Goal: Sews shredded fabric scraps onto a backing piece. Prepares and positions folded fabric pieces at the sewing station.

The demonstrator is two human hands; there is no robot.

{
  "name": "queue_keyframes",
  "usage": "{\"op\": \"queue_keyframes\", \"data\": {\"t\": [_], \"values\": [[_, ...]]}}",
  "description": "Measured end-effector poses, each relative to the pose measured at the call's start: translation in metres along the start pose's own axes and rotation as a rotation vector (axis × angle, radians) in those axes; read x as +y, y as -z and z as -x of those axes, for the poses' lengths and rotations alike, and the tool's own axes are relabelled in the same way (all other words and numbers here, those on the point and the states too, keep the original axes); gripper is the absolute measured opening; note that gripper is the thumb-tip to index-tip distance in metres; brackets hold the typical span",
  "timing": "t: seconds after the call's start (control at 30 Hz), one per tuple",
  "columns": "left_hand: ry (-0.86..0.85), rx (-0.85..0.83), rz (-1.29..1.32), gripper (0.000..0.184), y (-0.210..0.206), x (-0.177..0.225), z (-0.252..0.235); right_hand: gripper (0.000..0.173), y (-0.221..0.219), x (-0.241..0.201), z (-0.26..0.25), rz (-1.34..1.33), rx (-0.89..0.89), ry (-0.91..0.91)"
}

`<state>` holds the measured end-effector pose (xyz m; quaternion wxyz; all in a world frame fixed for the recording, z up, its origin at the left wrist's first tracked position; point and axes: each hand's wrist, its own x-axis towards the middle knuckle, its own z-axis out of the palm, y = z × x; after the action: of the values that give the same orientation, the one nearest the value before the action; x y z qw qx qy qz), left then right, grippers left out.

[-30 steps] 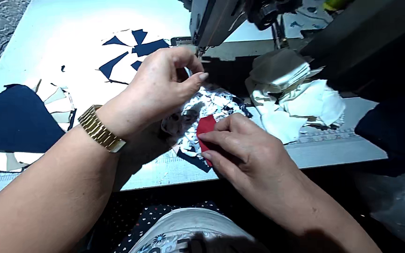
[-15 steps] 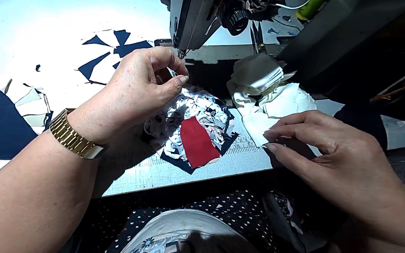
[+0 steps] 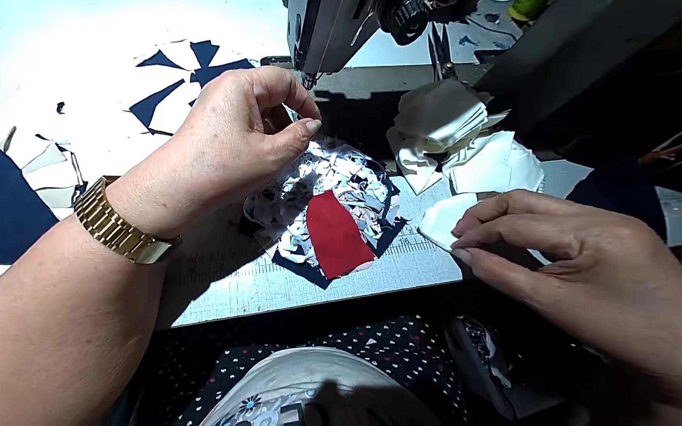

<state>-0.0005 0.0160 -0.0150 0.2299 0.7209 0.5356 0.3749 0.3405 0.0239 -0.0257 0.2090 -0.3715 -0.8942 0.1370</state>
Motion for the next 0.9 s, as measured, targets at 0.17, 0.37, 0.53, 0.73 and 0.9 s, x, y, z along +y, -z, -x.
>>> {"op": "queue_keyframes", "data": {"t": [0.17,0.37,0.53,0.73,0.9], "values": [[-0.003,-0.013,0.004,0.014,-0.002,-0.002,-0.001,0.015,-0.002,-0.005,0.001,0.031,0.032,-0.022],[-0.001,-0.007,0.003,0.015,-0.001,-0.004,-0.001,0.018,-0.014,-0.015,-0.001,0.182,0.071,0.006],[0.002,-0.012,0.008,0.014,-0.002,-0.002,0.0,0.019,-0.014,-0.015,-0.001,0.202,0.074,0.006],[-0.005,-0.017,0.003,0.014,-0.001,0.0,0.0,0.019,-0.014,-0.017,-0.002,0.216,0.065,0.035],[0.018,-0.016,-0.001,0.014,-0.001,0.001,0.0,0.018,-0.015,-0.01,-0.002,0.149,0.082,-0.005]]}}
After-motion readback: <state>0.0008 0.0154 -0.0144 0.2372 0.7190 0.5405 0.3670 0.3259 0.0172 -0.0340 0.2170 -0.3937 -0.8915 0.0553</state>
